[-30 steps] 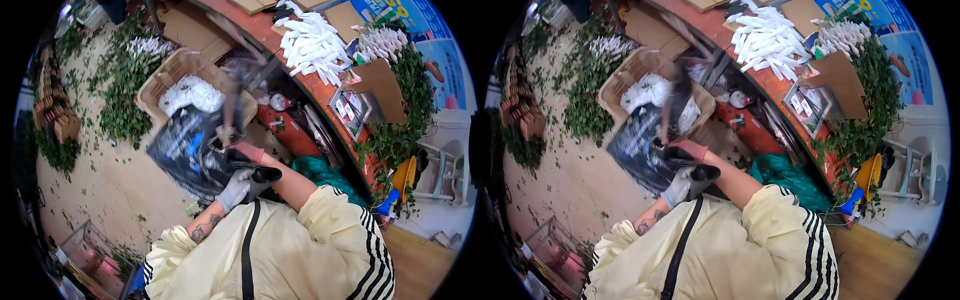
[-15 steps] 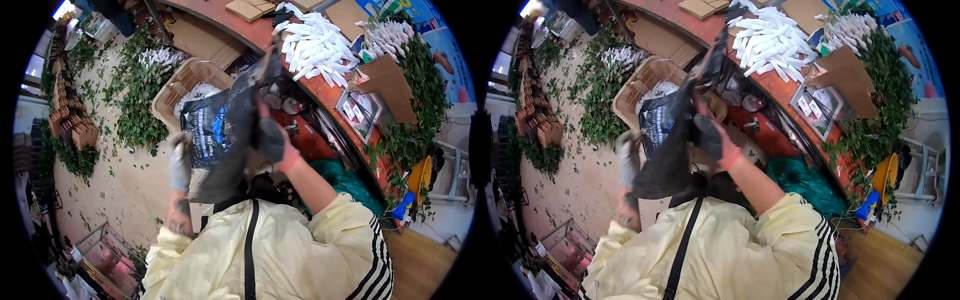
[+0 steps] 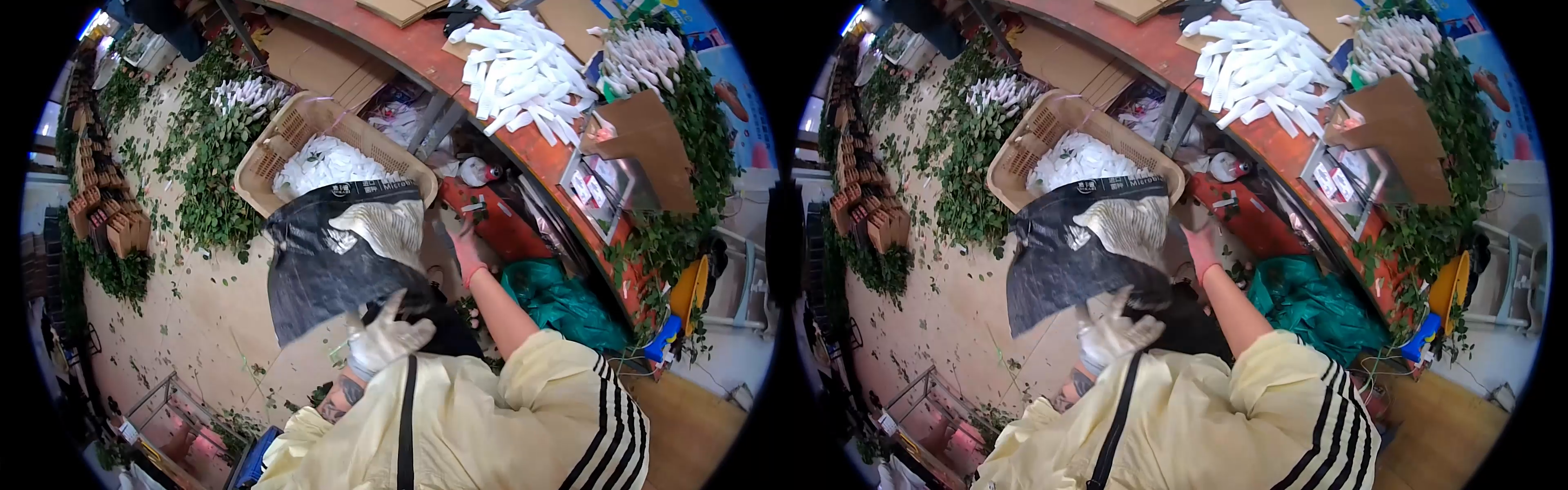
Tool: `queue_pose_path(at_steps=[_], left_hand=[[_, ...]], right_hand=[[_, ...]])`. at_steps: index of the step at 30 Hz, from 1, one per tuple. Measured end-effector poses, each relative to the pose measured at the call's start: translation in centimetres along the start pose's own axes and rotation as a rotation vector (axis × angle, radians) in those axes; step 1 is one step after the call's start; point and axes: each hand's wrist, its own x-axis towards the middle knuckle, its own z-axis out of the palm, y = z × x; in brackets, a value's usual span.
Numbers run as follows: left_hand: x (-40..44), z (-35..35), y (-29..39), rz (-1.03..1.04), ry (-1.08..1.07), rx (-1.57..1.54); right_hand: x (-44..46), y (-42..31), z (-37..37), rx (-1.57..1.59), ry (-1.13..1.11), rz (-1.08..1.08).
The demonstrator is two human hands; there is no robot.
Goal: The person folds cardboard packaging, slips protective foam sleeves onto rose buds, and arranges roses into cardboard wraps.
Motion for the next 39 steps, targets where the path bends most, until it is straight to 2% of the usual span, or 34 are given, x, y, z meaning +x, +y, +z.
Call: queue_pose_path(at_steps=[1,2,3,4,5,6,8,9,10,11,13,14,16,17,18,20,21,22,24,26,28,29,30,31,32,33,34,35,36,38,39], left_hand=[[1.2,-0.3,0.7,-0.067,0.084,0.029],[1.9,-2.1,1.8,0.019,0.277,0.234],[0.7,-7.6,4.6,0.101,0.561,0.711],[-1.1,-12.6,8.2,0.192,0.848,1.189],[-1.9,-13.9,10.8,0.317,1.077,1.244],[-2.9,-15.0,12.9,0.434,1.316,1.289],[-3.4,-13.6,15.8,0.78,1.215,1.609],[-2.6,-11.0,16.4,0.804,1.266,1.914],[-1.4,-8.2,17.3,0.82,1.293,2.227],[-0.1,-6.7,18.6,0.761,1.258,2.489],[2.6,-5.9,21.4,0.591,1.215,2.911],[3.9,-6.1,23.1,0.484,1.224,3.073],[5.1,-9.1,28.3,0.461,1.812,2.862],[4.5,-10.9,31.2,0.443,1.832,2.857],[3.6,-13.0,34.2,0.764,1.897,1.963],[2.3,-17.3,36.8,0.926,1.763,1.102],[1.5,-19.2,37.0,0.812,1.427,0.961],[1.0,-21.0,37.3,0.703,1.087,0.815],[1.8,-25.0,36.7,0.629,1.176,0.678],[0.5,-27.3,34.8,0.408,0.979,0.29],[1.6,-23.7,27.6,0.302,0.951,0.229],[0.3,-25.9,24.9,0.274,1.134,0.304],[-1.1,-27.8,22.3,0.274,1.228,0.547],[-2.4,-29.6,19.7,0.256,1.342,0.789],[-1.2,-28.5,18.9,0.121,1.341,1.156],[0.0,-27.4,18.1,-0.003,1.347,1.525],[2.0,-24.0,17.2,-0.31,1.334,1.828],[-0.3,-28.5,17.0,-0.419,1.054,2.211],[0.1,-28.2,16.3,-0.544,1.17,2.017],[2.1,-23.3,13.6,-0.107,1.324,1.631],[1.6,-23.6,12.1,-0.053,1.337,1.762]], right_hand=[[-1.0,-2.3,1.6,-0.44,0.163,-0.226],[-0.5,-4.9,0.6,-0.868,0.383,-0.33],[0.8,-7.6,0.0,-1.309,0.61,-0.424],[2.5,-10.4,0.3,-1.612,0.793,-0.662],[4.3,-13.2,0.7,-1.882,1.095,-0.874],[5.6,-16.3,1.1,-1.96,1.359,-1.263],[4.4,-27.8,5.5,-2.199,1.738,-1.682],[5.4,-25.1,4.2,-2.365,2.269,-1.561],[6.4,-21.8,3.2,-2.484,2.833,-1.307],[5.7,-22.9,3.9,-2.496,2.835,-1.283],[2.7,-26.3,4.7,-3.005,2.469,-0.993],[1.9,-26.7,4.8,-3.013,2.483,-0.931],[0.4,-27.3,5.0,-2.994,1.843,-1.254],[-0.1,-27.6,5.0,-3.16,1.662,-1.381],[-0.1,-27.6,5.3,-3.151,1.68,-1.365],[0.8,-27.1,6.2,-2.241,1.078,-1.414],[1.7,-26.7,6.0,-2.079,1.044,-1.394],[2.4,-27.0,6.4,-2.078,1.05,-1.389],[4.6,-27.8,7.8,-1.935,1.269,-1.352],[6.1,-28.2,8.3,-1.957,1.268,-1.358],[7.1,-29.1,9.0,-2.012,1.16,-1.089],[6.4,-31.3,9.3,-2.061,0.98,-0.972],[6.1,-30.8,8.9,-2.028,0.971,-0.83],[6.4,-29.2,7.4,-1.858,1.018,-0.794],[7.2,-27.2,5.8,-1.705,1.054,-0.76],[7.7,-26.3,4.2,-2.156,1.257,-0.785],[7.6,-26.0,2.6,-2.601,1.473,-0.794],[6.8,-27.5,2.5,-2.871,1.772,-0.801],[5.5,-28.5,3.1,-3.111,2.115,-0.756],[7.1,-23.1,3.4,-3.208,2.091,-0.744],[6.5,-21.1,4.2,-3.056,1.935,-0.753]])
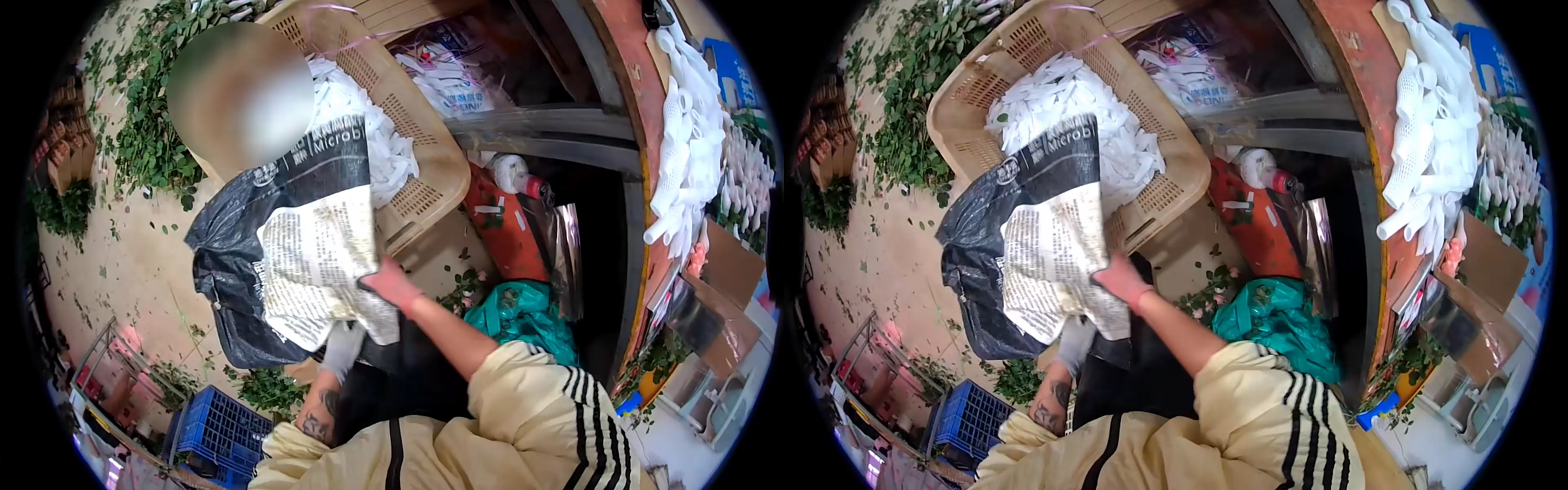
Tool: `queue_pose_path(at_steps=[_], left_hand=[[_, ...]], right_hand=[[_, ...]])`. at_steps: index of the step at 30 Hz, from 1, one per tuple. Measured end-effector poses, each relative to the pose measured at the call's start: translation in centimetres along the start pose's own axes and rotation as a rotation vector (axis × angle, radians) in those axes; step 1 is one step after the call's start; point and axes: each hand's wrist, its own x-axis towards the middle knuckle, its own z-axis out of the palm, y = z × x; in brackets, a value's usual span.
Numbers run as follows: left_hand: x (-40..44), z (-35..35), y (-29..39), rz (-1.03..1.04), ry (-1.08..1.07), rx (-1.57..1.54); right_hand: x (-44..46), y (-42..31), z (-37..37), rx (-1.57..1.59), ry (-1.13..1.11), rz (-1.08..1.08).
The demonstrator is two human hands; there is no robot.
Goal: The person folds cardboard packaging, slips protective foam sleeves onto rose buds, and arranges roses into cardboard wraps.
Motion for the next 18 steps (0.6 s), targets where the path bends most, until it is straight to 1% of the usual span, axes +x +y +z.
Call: queue_pose_path(at_steps=[1,2,3,5,6,7,8,9,11,13,14,15,17,18], left_hand=[[-1.9,-0.2,0.3,-0.037,-0.168,-0.07],[-3.6,-0.7,-0.1,-0.174,-0.461,-0.107],[-5.5,-2.1,0.0,-0.265,-0.553,-0.369],[-9.0,-4.7,0.0,-0.539,-0.693,-0.873],[-9.7,-6.0,-1.3,-0.575,-0.667,-0.854],[-9.6,-7.4,-4.8,-0.53,-0.621,-0.663],[-8.5,-9.1,-2.2,-0.478,-0.34,0.026],[-8.4,-9.4,-4.5,-0.09,-0.069,-0.343],[-6.5,-8.6,-2.0,-0.029,0.111,-0.409],[-4.0,-5.9,0.2,-0.156,-0.404,-0.612],[-3.5,-4.1,0.7,-0.172,-0.599,-0.609],[-3.7,-1.1,1.2,-0.104,-0.693,-0.541],[-4.9,5.5,2.0,0.066,-0.845,-0.392],[-6.0,8.9,2.2,0.157,-0.883,-0.314]], right_hand=[[-1.0,0.0,-1.8,0.194,-0.082,0.016],[-2.4,0.3,-3.8,0.208,-0.061,0.043],[-4.5,0.1,-5.6,0.174,0.065,0.003],[-7.7,4.4,-8.7,0.021,0.25,-0.006],[-10.0,7.3,-10.7,0.159,0.301,0.11],[-12.4,9.5,-12.2,0.303,0.338,0.217],[-15.1,11.2,-13.9,0.345,0.326,0.272],[-17.6,12.5,-15.5,0.389,0.311,0.317],[-22.4,13.5,-16.6,0.752,0.318,0.172],[-26.1,14.8,-16.5,0.679,0.31,0.281],[-27.5,18.9,-15.4,0.588,0.258,0.231],[-28.9,22.8,-14.4,0.497,0.213,0.178],[-30.0,24.9,-9.9,1.546,0.233,0.288],[-29.7,24.7,-8.2,1.679,0.259,0.27]])
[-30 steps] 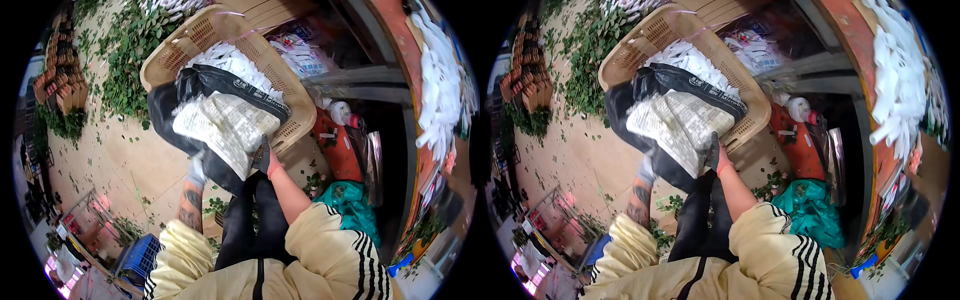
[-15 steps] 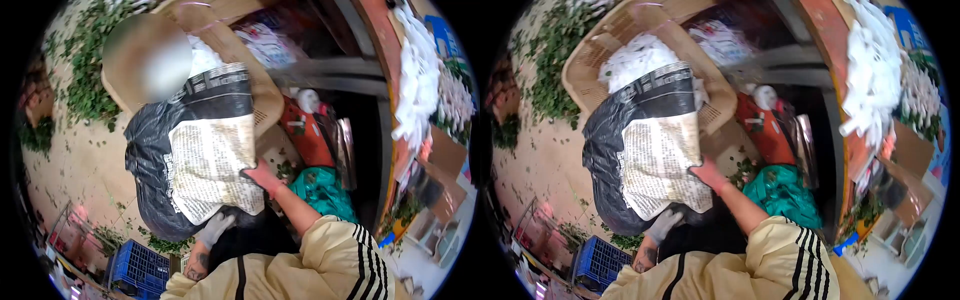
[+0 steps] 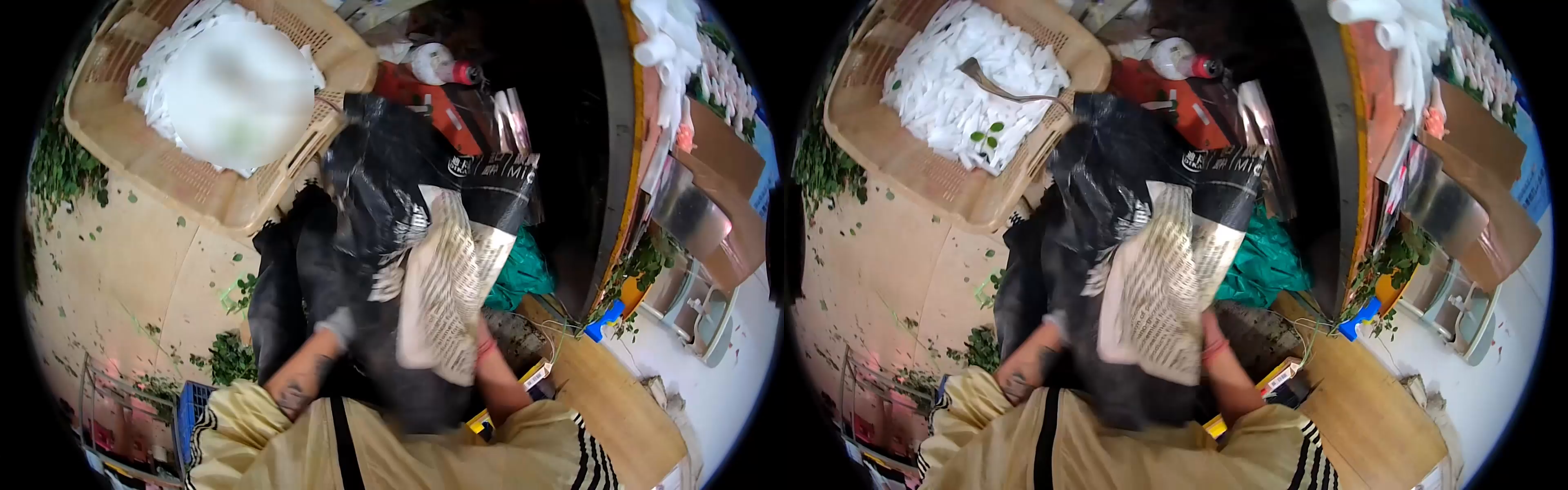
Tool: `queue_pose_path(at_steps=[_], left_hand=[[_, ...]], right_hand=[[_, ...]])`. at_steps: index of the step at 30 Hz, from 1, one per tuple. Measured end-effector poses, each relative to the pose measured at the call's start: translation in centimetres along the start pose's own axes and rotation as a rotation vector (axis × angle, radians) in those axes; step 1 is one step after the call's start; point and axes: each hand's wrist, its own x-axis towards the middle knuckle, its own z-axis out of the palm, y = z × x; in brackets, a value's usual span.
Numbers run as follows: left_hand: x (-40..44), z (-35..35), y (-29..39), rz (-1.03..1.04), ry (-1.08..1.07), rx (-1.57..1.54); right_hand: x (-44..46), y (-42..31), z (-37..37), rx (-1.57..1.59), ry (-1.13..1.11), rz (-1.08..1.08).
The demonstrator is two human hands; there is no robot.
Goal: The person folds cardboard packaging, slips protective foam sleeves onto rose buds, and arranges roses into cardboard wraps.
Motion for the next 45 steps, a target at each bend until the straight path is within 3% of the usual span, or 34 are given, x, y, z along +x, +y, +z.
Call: queue_pose_path(at_steps=[4,6,7,8,10,11,12,13,15,16,17,18,19,20,21,22,23,24,25,26,27,29,30,31,32,34,35,36,37,39,45], left_hand=[[3.5,6.6,-3.5,0.142,-0.119,0.455],[4.1,6.1,-7.2,0.306,-0.035,0.586],[4.6,4.7,-10.0,0.329,0.012,0.518],[5.4,2.9,-13.0,0.199,0.008,0.177],[5.6,2.9,-14.7,0.021,-0.034,-0.177],[5.8,3.0,-13.4,0.006,-0.037,0.013],[6.5,2.6,-10.7,0.012,-0.041,0.214],[7.0,2.3,-7.5,0.027,-0.041,0.419],[6.8,3.3,-0.1,0.072,-0.082,0.773],[7.1,4.4,0.4,0.102,-0.149,1.036],[6.9,5.3,0.5,0.138,-0.214,1.296],[6.8,6.1,-0.8,0.402,-0.165,1.42],[6.2,7.5,2.5,0.291,-0.239,0.994],[6.3,7.5,-1.6,0.167,-0.263,0.76],[6.3,8.2,-2.8,0.171,-0.306,0.84],[6.3,9.0,-3.8,0.178,-0.35,0.919],[5.9,11.5,-1.3,0.331,-0.4,1.309],[5.6,13.8,0.5,0.34,-0.439,1.402],[5.7,14.8,0.4,0.189,-0.556,1.325],[6.1,15.6,4.6,-0.202,-0.692,1.089],[6.6,16.3,8.9,-0.581,-0.794,0.82],[4.1,12.7,0.7,-0.136,-0.379,0.155],[3.1,9.9,-0.9,-0.277,-0.243,0.382],[2.5,8.4,0.0,-0.345,-0.146,0.45],[1.4,5.4,-2.6,-0.282,-0.014,0.363],[-0.2,2.9,-0.2,-0.331,0.157,0.165],[-1.3,0.8,-0.9,-0.252,0.239,0.19],[-2.6,-1.6,-1.4,-0.283,0.301,0.256],[-3.6,-2.8,-0.4,-0.292,0.366,0.256],[-6.1,-5.6,-0.4,-0.391,0.555,0.176],[-7.6,-7.6,0.5,-0.447,0.627,0.036]], right_hand=[[2.4,4.4,3.4,-0.013,-0.033,-0.138],[3.5,4.8,4.4,-0.003,-0.054,-0.195],[3.5,4.6,4.2,0.002,-0.051,-0.205],[3.4,4.3,3.7,0.006,-0.041,-0.211],[3.0,3.0,0.9,0.007,0.008,-0.13],[2.5,2.2,-1.2,0.014,0.019,-0.061],[-0.1,0.6,0.9,-0.022,-0.21,-0.15],[-0.8,-0.1,2.2,0.003,-0.204,-0.176],[-1.1,-1.0,3.9,0.35,-0.37,-0.035],[-0.5,-0.9,0.7,-0.079,-0.033,-0.015],[-0.1,-0.9,0.6,-0.152,-0.011,0.007],[0.9,-0.8,0.9,-0.221,-0.07,-0.012],[2.1,-1.3,1.4,-0.33,-0.134,-0.058],[3.6,-2.1,1.3,-0.501,-0.159,-0.117],[4.9,-2.7,0.4,-0.689,-0.138,-0.203],[5.5,-3.2,-1.9,-0.971,-0.021,-0.363],[5.1,-4.8,-3.4,-1.25,0.104,-0.522],[0.1,-8.2,0.1,-1.706,0.455,-0.577],[-1.1,-11.9,-1.9,-2.168,0.383,-0.274],[-2.8,-14.7,-4.3,-2.151,0.624,-0.433],[-5.7,-19.2,-3.6,-2.06,0.74,-0.265],[-8.0,-23.2,-5.3,-2.457,0.819,-0.423],[-8.0,-24.5,-6.7,-2.455,0.82,-0.437],[-6.8,-25.3,-9.1,-2.578,0.792,-0.236],[-5.3,-25.7,-12.9,-2.688,0.749,-0.022],[-2.8,-25.1,-24.7,-3.131,0.797,-0.045],[-2.4,-24.7,-26.6,-3.343,0.847,-0.068],[-1.1,-25.5,-28.5,-3.144,0.537,0.626],[-0.7,-25.0,-29.8,-3.041,0.503,0.762],[0.5,-23.3,-33.6,-2.887,0.577,0.786],[6.2,-18.9,-38.1,-2.103,0.697,0.512]])
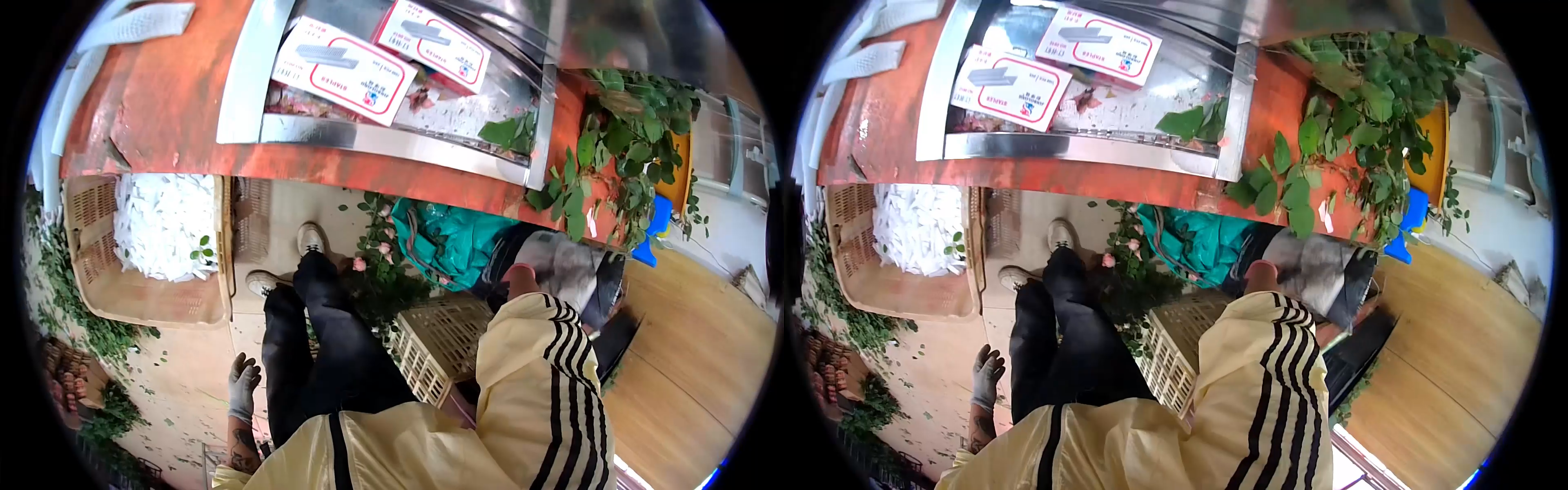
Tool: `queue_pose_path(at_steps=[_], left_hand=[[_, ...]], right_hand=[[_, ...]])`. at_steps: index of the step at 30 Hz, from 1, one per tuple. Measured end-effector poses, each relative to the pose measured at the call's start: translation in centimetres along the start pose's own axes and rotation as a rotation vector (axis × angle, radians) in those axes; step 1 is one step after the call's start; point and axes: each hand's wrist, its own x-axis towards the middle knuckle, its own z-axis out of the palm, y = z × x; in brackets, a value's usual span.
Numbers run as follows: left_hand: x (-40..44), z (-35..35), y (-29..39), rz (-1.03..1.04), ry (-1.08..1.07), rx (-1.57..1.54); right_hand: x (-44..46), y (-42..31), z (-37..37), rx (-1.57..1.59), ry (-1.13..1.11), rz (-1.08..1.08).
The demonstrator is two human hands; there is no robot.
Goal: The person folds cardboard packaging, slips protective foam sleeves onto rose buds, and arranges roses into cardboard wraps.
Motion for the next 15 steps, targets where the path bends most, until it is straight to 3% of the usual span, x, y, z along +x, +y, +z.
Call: queue_pose_path(at_steps=[4,6,8,10,12,15], left_hand=[[-0.7,1.9,3.1,0.07,-0.03,0.019],[0.1,1.5,2.8,0.092,-0.069,0.022],[0.3,1.6,2.7,0.09,-0.042,-0.022],[-0.1,1.6,2.4,0.107,-0.057,-0.008],[0.2,1.0,1.8,0.083,-0.035,0.062],[0.2,0.9,1.3,0.074,-0.03,0.094]], right_hand=[[4.7,-1.2,4.7,0.518,0.145,-0.115],[-2.1,-3.8,-0.6,0.815,0.169,0.175],[-1.4,-3.5,-1.7,0.788,0.359,0.221],[-10.6,-4.3,-9.7,1.043,0.525,0.296],[-9.8,-3.1,-10.9,1.088,0.617,0.257],[-11.0,-3.7,-14.8,0.927,0.48,0.075]])
